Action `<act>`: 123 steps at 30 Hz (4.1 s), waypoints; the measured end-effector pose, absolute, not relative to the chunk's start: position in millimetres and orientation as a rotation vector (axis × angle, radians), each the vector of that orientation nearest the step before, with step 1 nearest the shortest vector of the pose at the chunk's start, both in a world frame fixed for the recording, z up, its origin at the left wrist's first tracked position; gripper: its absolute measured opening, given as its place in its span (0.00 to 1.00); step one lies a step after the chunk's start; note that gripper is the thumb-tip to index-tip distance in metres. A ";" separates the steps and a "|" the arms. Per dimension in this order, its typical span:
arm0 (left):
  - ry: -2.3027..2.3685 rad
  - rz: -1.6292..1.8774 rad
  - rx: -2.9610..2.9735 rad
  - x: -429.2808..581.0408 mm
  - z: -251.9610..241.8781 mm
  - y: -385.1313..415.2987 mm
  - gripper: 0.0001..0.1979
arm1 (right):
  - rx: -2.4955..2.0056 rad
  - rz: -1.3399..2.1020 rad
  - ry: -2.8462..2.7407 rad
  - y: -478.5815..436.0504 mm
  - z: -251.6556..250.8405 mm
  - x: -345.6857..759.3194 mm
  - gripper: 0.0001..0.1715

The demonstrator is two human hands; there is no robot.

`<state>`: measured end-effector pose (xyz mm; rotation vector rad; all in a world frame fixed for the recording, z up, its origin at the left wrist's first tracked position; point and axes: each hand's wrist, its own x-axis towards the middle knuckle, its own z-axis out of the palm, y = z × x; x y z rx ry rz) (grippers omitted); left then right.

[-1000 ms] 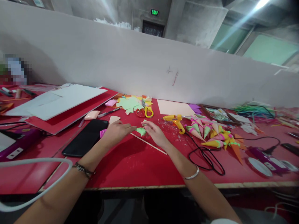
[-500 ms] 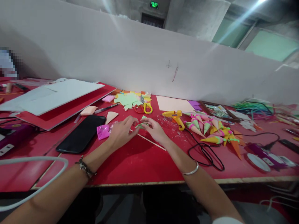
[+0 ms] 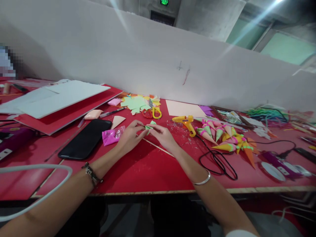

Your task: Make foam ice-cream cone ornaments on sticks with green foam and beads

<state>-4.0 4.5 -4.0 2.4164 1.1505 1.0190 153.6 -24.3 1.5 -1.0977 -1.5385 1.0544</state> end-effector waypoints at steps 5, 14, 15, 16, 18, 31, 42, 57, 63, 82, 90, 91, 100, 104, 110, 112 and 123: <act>1.147 1.115 2.305 -4.7 -7.0 9.1 0.08 | -1.025 1.141 -1.511 -23.4 2.9 151.2 0.17; 1.124 1.111 2.327 -4.9 -3.4 4.0 0.06 | -1.099 0.961 -1.602 -21.8 -1.8 153.3 0.15; 1.117 1.111 2.341 -5.2 -3.6 3.7 0.06 | -1.098 0.955 -1.612 -21.9 -2.3 153.3 0.16; 1.108 1.109 2.357 -5.5 -4.0 3.7 0.05 | -1.098 0.953 -1.619 -21.9 -2.9 153.2 0.16; 1.085 1.099 2.394 -6.2 -4.9 4.3 0.05 | -1.102 0.954 -1.621 -21.5 -4.0 152.8 0.15; 0.977 1.184 2.455 -6.0 -3.8 6.4 0.09 | -0.988 1.138 -1.478 -17.8 -4.9 155.0 0.14; 0.899 1.207 2.511 -5.5 -7.6 9.1 0.07 | -0.962 1.144 -1.480 -16.9 -8.1 155.9 0.14; 1.045 1.188 2.635 -7.9 -5.3 8.7 0.05 | -1.020 1.188 -1.471 -16.3 -6.8 159.1 0.14; 1.000 1.161 2.580 -8.4 -4.1 7.0 0.06 | -0.990 1.283 -1.415 -14.6 -8.2 161.5 0.14; 1.049 1.139 2.622 -9.8 -4.3 8.0 0.05 | -1.051 1.245 -1.367 -13.8 -7.8 161.3 0.14; 1.016 1.147 2.649 -10.9 -2.8 9.3 0.05 | -1.081 1.193 -1.435 -14.5 -6.4 162.2 0.11; 1.004 1.130 2.662 -11.3 -2.9 9.4 0.05 | -1.107 1.142 -1.467 -13.9 -7.3 163.0 0.11; 1.001 1.020 2.716 -12.9 -3.3 6.9 0.07 | -1.237 0.866 -1.485 -8.0 -15.1 167.4 0.10; 0.900 1.016 2.793 -12.6 -1.0 7.1 0.08 | -1.248 0.799 -1.462 -8.1 -12.3 168.5 0.09; 0.839 1.084 2.874 -15.4 -0.5 13.1 0.07 | -1.218 0.816 -1.425 -11.0 -7.2 166.7 0.10; 0.842 1.095 2.877 -16.6 0.2 13.6 0.07 | -1.216 0.805 -1.447 -11.6 -6.7 166.6 0.11; 1.278 0.850 3.096 -17.1 -2.0 21.2 0.10 | -1.340 0.291 -1.738 -4.9 -13.1 177.4 0.09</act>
